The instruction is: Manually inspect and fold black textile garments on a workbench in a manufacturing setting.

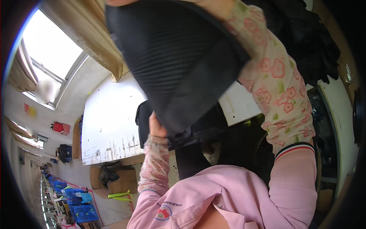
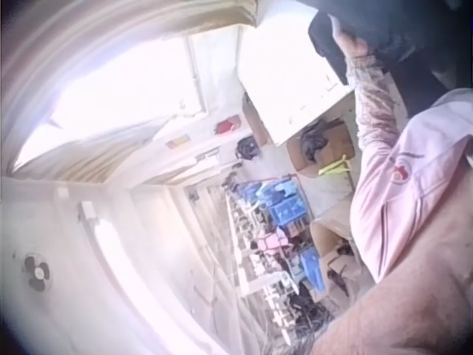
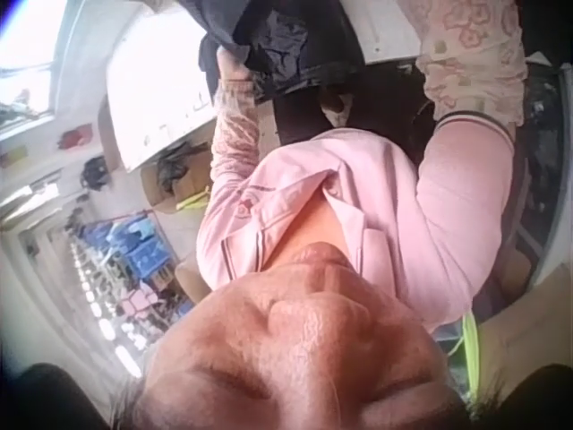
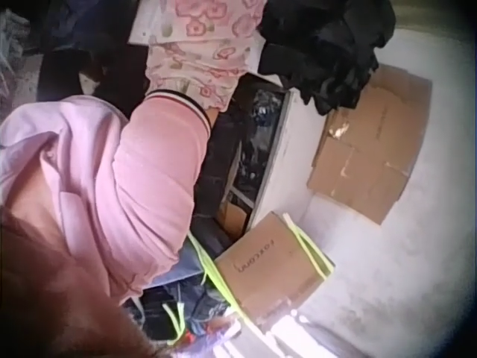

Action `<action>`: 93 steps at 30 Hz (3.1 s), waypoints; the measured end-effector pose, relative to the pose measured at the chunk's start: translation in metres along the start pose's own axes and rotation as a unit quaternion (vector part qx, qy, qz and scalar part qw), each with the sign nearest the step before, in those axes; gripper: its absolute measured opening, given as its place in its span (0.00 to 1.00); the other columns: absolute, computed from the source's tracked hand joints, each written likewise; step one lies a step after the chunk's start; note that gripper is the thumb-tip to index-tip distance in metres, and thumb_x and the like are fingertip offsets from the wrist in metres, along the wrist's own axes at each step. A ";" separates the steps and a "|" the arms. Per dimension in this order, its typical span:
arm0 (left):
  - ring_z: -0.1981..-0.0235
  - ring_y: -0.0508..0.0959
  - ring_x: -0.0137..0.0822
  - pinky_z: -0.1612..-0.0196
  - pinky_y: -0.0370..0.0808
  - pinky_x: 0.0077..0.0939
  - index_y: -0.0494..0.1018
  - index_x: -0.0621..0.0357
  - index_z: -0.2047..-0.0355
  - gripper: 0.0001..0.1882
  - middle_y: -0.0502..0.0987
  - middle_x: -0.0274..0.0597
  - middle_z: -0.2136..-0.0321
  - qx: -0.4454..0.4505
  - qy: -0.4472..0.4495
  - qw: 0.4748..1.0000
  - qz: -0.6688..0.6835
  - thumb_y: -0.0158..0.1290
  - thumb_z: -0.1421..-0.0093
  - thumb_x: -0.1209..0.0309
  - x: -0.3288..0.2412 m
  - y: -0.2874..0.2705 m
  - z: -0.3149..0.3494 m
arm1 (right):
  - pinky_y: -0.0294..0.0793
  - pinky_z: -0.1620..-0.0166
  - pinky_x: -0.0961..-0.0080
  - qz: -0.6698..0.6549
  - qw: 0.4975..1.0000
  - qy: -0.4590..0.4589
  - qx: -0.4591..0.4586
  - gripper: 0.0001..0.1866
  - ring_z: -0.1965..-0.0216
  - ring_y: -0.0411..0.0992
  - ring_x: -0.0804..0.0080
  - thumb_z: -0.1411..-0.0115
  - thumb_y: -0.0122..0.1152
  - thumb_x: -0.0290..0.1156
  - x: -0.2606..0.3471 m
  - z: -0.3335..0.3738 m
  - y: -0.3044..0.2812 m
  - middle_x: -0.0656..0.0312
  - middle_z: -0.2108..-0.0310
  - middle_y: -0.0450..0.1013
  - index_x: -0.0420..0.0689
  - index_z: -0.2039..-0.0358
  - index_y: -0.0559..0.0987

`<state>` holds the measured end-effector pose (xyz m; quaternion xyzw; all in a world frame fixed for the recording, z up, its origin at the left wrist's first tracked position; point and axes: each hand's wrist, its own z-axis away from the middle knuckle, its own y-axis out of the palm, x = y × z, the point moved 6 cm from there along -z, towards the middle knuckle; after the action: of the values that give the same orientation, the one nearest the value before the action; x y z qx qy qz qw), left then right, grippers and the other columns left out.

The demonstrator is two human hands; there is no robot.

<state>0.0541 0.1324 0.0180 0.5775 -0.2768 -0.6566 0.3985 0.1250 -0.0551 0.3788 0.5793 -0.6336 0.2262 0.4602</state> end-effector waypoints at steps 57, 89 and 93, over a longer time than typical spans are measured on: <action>0.33 0.47 0.60 0.37 0.44 0.64 0.60 0.48 0.39 0.39 0.50 0.61 0.36 0.036 0.054 0.481 -0.874 0.56 0.46 0.45 0.062 -0.049 0.009 | 0.36 0.37 0.33 0.728 0.438 0.527 0.005 0.38 0.32 0.44 0.49 0.48 0.62 0.33 -0.131 0.321 -0.270 0.57 0.32 0.48 0.65 0.37 0.61; 0.38 0.60 0.39 0.36 0.54 0.33 0.55 0.64 0.39 0.40 0.63 0.47 0.42 0.026 0.362 0.726 -0.584 0.63 0.47 0.65 -0.097 0.102 -0.088 | 0.52 0.36 0.54 0.863 0.452 -0.178 -0.140 0.15 0.64 0.68 0.68 0.49 0.51 0.16 0.008 0.044 -0.151 0.66 0.73 0.67 0.48 0.64 0.79; 0.38 0.59 0.35 0.36 0.53 0.29 0.58 0.65 0.40 0.37 0.63 0.44 0.41 0.270 0.173 0.790 -0.523 0.63 0.46 0.65 -0.052 0.173 -0.073 | 0.54 0.36 0.56 0.848 0.481 -0.180 -0.128 0.16 0.67 0.69 0.68 0.49 0.52 0.13 0.040 0.064 -0.119 0.67 0.75 0.66 0.49 0.65 0.79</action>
<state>0.1619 0.0917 0.1748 0.8217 -0.0249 -0.5526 -0.1373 0.2204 -0.1554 0.3536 -0.2768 -0.9081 0.3140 -0.0109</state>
